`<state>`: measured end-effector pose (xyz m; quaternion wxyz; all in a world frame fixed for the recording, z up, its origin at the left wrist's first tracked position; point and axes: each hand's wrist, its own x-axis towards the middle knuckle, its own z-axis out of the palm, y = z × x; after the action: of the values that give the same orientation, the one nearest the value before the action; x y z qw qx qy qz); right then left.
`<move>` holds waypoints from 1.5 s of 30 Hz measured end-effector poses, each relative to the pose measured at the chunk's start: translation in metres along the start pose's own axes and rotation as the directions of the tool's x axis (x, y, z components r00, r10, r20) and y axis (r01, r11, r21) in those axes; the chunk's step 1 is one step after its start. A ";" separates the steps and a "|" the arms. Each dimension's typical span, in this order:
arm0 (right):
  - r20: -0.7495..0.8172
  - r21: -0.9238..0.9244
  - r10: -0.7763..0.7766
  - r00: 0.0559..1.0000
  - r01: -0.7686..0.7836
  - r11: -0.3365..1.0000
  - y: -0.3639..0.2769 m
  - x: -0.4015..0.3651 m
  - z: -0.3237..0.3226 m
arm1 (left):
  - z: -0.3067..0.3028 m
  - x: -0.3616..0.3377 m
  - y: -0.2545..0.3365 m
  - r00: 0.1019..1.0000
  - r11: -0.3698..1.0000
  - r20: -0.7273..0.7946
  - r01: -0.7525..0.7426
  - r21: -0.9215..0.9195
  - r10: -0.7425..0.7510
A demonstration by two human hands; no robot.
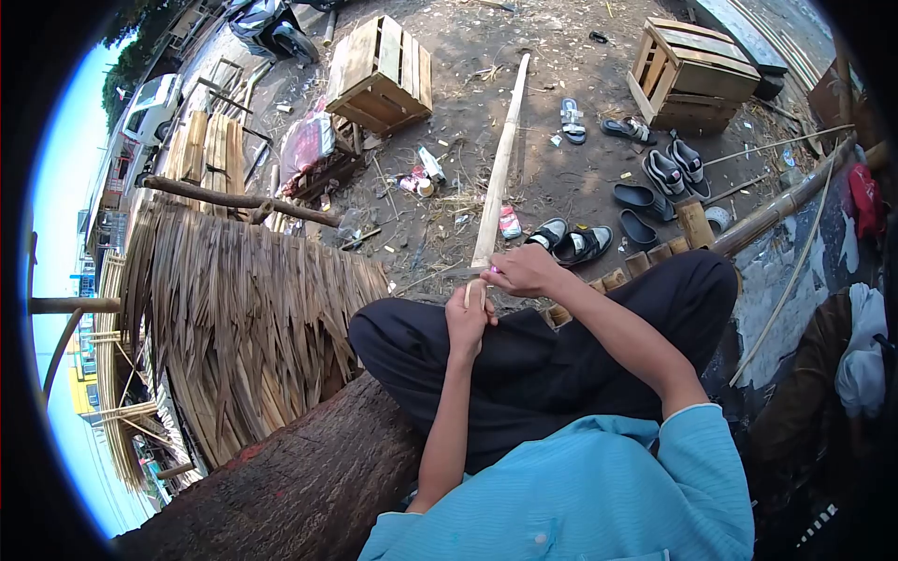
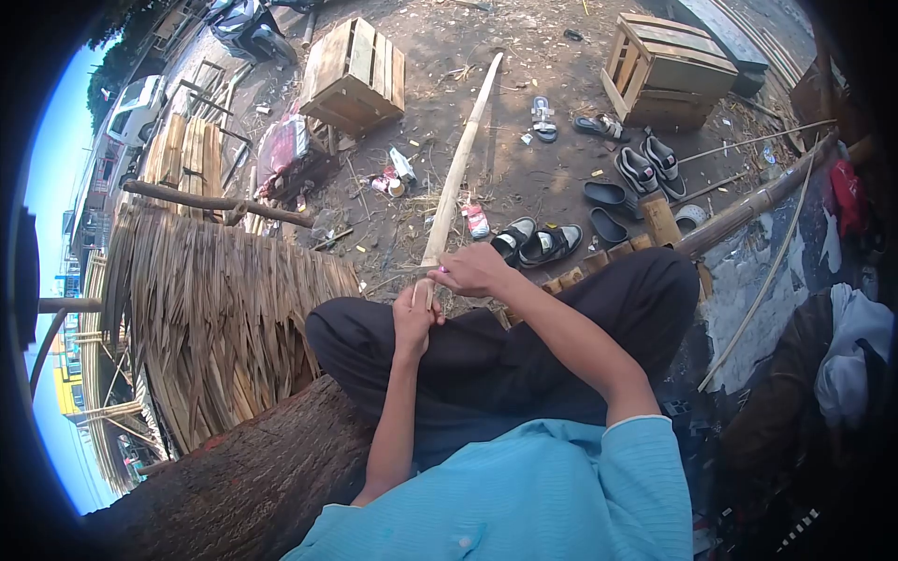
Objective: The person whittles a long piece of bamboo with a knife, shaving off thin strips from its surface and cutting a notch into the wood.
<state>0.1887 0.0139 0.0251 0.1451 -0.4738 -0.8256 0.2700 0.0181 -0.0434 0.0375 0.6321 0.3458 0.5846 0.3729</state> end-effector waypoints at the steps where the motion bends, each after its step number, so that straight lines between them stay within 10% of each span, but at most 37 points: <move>1: 0.005 0.008 -0.014 1.000 0.014 1.000 0.002 0.000 -0.002 | -0.002 0.002 -0.001 1.000 1.000 0.018 -0.001 -0.020 0.002; 17: 0.139 -0.072 -0.133 0.981 0.144 0.987 -0.004 -0.010 -0.014 | -0.001 0.009 -0.024 0.997 0.974 0.023 -0.077 0.212 0.074; 20: 0.189 -0.133 0.113 0.975 -0.089 0.987 0.022 0.001 -0.007 | 0.006 0.004 -0.017 0.995 0.976 -0.086 -0.032 0.213 0.052; 24: -0.021 -0.012 -0.060 0.998 0.060 0.998 -0.012 -0.007 -0.003 | -0.003 0.005 0.003 1.000 0.997 0.001 -0.019 -0.074 0.019; 36: 0.052 -0.009 -0.218 0.975 0.219 0.976 -0.017 -0.014 -0.001 | -0.007 -0.004 -0.015 0.996 0.986 0.062 -0.079 0.147 0.070; 38: -0.111 -0.057 0.314 0.943 -0.322 0.945 0.033 -0.006 0.013 | -0.006 -0.010 -0.005 0.999 0.993 0.025 -0.048 0.109 0.045; 40: 0.052 -0.232 0.470 0.881 -0.447 0.864 0.096 -0.009 -0.013 | -0.008 -0.019 0.010 0.999 0.997 0.031 -0.026 0.068 0.024; 42: -0.179 -0.213 0.270 0.946 -0.306 0.928 0.060 -0.005 -0.020 | -0.014 -0.033 0.012 1.000 0.999 0.023 -0.015 -0.031 0.016; 45: -0.056 -0.146 0.288 0.956 -0.294 0.945 0.021 -0.007 -0.007 | -0.017 -0.027 0.011 0.999 0.979 0.048 0.016 -0.201 -0.006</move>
<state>0.2106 0.0187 0.0181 0.0811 -0.6047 -0.7622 0.2164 -0.0002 -0.0612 0.0590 0.6795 0.2854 0.5307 0.4185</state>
